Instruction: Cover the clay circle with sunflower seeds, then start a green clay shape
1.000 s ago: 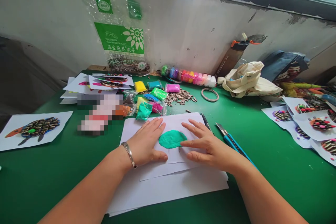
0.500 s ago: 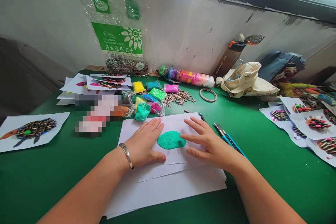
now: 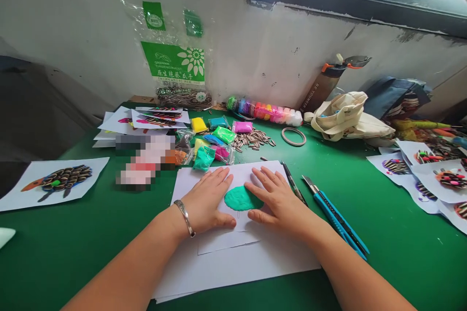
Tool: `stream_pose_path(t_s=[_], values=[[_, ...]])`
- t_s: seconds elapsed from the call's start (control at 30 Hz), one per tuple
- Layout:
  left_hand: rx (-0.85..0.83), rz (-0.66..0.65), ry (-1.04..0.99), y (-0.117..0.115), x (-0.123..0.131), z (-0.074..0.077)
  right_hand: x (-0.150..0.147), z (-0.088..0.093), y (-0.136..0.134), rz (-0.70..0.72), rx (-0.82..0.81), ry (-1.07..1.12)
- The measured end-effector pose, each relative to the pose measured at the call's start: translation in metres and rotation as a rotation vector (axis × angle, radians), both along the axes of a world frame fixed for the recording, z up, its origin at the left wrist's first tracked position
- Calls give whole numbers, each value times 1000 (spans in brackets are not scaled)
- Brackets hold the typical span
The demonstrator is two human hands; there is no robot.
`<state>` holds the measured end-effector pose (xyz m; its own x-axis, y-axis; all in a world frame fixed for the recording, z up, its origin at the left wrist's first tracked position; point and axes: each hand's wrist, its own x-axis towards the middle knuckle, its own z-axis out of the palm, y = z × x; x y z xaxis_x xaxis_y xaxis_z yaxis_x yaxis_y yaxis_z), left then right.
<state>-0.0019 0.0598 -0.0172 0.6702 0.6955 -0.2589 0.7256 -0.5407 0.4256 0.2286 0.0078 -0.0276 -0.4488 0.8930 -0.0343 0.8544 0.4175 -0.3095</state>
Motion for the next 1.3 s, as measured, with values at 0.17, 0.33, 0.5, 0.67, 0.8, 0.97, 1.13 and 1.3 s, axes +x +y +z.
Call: stream_pose_path(t_s=[0.17,0.33,0.5,0.67,0.8,0.97,1.13,1.3], values=[[-7,2,-21,-2,0,2,-1,-3,1,-19,-8,-2],[17,-12,-47,-1,-3,1,-1,-3,1,-4,-29,-13],[46,10,-86,3,-10,4,0,-3,1,-14,-45,-16],[114,1,-27,2,-15,12,-1,-3,1,-59,-22,-33],[146,-63,-42,-2,-11,12,-1,-4,0,-23,3,-65],[151,-55,-90,-7,0,5,7,-2,10,-152,150,61],[142,-57,-80,-11,5,0,18,6,48,-363,173,-32],[120,-62,-17,-17,5,1,11,-6,85,-345,189,-223]])
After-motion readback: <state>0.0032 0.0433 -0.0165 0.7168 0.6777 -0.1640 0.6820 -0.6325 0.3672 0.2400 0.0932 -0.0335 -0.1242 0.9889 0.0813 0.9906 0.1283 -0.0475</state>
